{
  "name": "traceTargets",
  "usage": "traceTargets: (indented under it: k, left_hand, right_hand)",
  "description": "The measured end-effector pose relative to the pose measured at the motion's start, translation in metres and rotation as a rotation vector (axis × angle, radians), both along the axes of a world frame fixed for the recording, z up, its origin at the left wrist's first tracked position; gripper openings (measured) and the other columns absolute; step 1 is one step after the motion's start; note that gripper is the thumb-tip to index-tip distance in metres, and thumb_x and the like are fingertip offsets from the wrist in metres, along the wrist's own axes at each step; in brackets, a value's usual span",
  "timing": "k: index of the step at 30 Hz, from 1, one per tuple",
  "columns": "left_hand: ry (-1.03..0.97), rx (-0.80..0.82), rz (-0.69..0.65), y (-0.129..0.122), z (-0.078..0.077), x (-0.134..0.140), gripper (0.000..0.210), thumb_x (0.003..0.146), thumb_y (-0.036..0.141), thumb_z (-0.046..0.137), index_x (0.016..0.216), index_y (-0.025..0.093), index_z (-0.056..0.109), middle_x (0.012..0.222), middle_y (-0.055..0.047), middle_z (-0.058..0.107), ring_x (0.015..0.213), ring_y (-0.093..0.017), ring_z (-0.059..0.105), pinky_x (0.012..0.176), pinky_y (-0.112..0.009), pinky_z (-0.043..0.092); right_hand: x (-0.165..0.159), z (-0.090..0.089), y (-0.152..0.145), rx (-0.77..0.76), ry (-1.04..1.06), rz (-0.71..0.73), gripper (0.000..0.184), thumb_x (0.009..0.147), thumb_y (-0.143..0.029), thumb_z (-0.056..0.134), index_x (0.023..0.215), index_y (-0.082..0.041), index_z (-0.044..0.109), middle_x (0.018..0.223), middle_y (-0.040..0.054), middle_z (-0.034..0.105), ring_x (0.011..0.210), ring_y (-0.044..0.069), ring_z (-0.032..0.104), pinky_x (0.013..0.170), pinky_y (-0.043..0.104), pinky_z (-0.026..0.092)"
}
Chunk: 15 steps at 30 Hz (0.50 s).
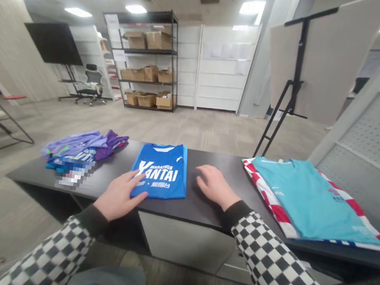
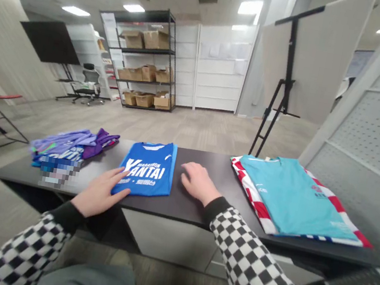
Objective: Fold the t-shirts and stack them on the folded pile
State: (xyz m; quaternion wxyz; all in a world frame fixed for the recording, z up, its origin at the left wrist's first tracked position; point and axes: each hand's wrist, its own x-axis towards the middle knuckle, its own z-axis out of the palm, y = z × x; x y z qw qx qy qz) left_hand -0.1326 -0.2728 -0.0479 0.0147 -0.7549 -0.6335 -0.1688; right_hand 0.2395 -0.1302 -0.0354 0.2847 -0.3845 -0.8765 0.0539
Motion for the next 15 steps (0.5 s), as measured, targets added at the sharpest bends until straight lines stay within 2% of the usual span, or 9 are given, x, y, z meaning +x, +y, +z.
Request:
traceTargets:
  k: [2,3,6,8,10,12,13,15]
  left_hand:
    - [0.042,-0.041,0.005,-0.001,-0.015,-0.003,0.071,0.109,0.055,0.062,0.168,0.016,0.066,0.176,-0.024,0.054,0.165,-0.044,0.051,0.135,-0.067,0.041]
    - [0.049,-0.064,0.000,-0.002,-0.022,-0.003,0.071,0.110,0.054,0.061,0.171,0.017,0.063,0.177,-0.024,0.053,0.166,-0.044,0.050,0.135,-0.069,0.041]
    - [0.069,-0.034,-0.035,-0.014,-0.042,-0.004,0.075,0.110,0.053,0.065,0.176,0.019,0.057,0.178,-0.023,0.052,0.165,-0.044,0.051,0.134,-0.070,0.041]
    - [0.090,0.021,-0.091,-0.028,-0.051,-0.004,0.072,0.107,0.044,0.069,0.175,0.021,0.060,0.177,-0.021,0.054,0.163,-0.044,0.054,0.134,-0.070,0.042]
    - [0.084,0.078,-0.172,-0.042,-0.056,-0.004,0.061,0.105,0.026,0.061,0.166,0.025,0.070,0.170,-0.017,0.063,0.156,-0.041,0.062,0.132,-0.068,0.047]
    - [0.035,0.129,-0.259,-0.054,-0.053,-0.001,0.058,0.104,0.016,0.051,0.152,0.029,0.080,0.155,-0.014,0.075,0.141,-0.038,0.073,0.123,-0.062,0.056]
    - [-0.002,0.150,-0.295,-0.059,-0.048,0.002,0.057,0.104,0.015,0.049,0.147,0.029,0.083,0.147,-0.013,0.080,0.133,-0.038,0.077,0.118,-0.060,0.060]
    - [-0.087,0.178,-0.354,-0.070,-0.032,0.009,0.050,0.106,0.021,0.052,0.141,0.031,0.086,0.136,-0.013,0.084,0.123,-0.039,0.080,0.112,-0.059,0.063]
  right_hand:
    - [-0.031,0.000,-0.028,-0.069,-0.074,0.200,0.051,0.112,-0.045,0.068,0.158,-0.021,0.071,0.166,0.0188,0.068,0.155,0.036,0.062,0.130,0.056,0.048]
    - [-0.042,-0.001,-0.040,-0.113,-0.123,0.252,0.060,0.110,-0.053,0.072,0.161,-0.022,0.069,0.170,0.0194,0.064,0.159,0.038,0.059,0.131,0.059,0.047]
    - [-0.052,-0.007,-0.069,-0.187,-0.252,0.261,0.080,0.101,-0.070,0.081,0.164,-0.023,0.068,0.175,0.0208,0.059,0.165,0.044,0.052,0.136,0.066,0.039]
    - [-0.041,-0.013,-0.083,-0.171,-0.300,0.243,0.084,0.096,-0.067,0.088,0.164,-0.024,0.067,0.177,0.0207,0.057,0.166,0.046,0.050,0.137,0.069,0.036]
    - [-0.023,-0.018,-0.096,-0.123,-0.316,0.234,0.073,0.097,-0.053,0.091,0.159,-0.025,0.069,0.173,0.0201,0.061,0.163,0.044,0.053,0.135,0.066,0.038]
    - [-0.006,-0.021,-0.110,-0.087,-0.300,0.214,0.044,0.103,-0.034,0.084,0.145,-0.024,0.075,0.158,0.0179,0.073,0.152,0.038,0.063,0.129,0.059,0.043]
    - [0.002,-0.020,-0.116,-0.089,-0.279,0.201,0.032,0.105,-0.025,0.079,0.136,-0.024,0.078,0.147,0.0158,0.079,0.143,0.034,0.069,0.126,0.055,0.044]
    - [0.019,-0.012,-0.131,-0.122,-0.209,0.186,0.022,0.105,-0.015,0.072,0.123,-0.023,0.080,0.129,0.0119,0.085,0.129,0.029,0.075,0.122,0.050,0.046]
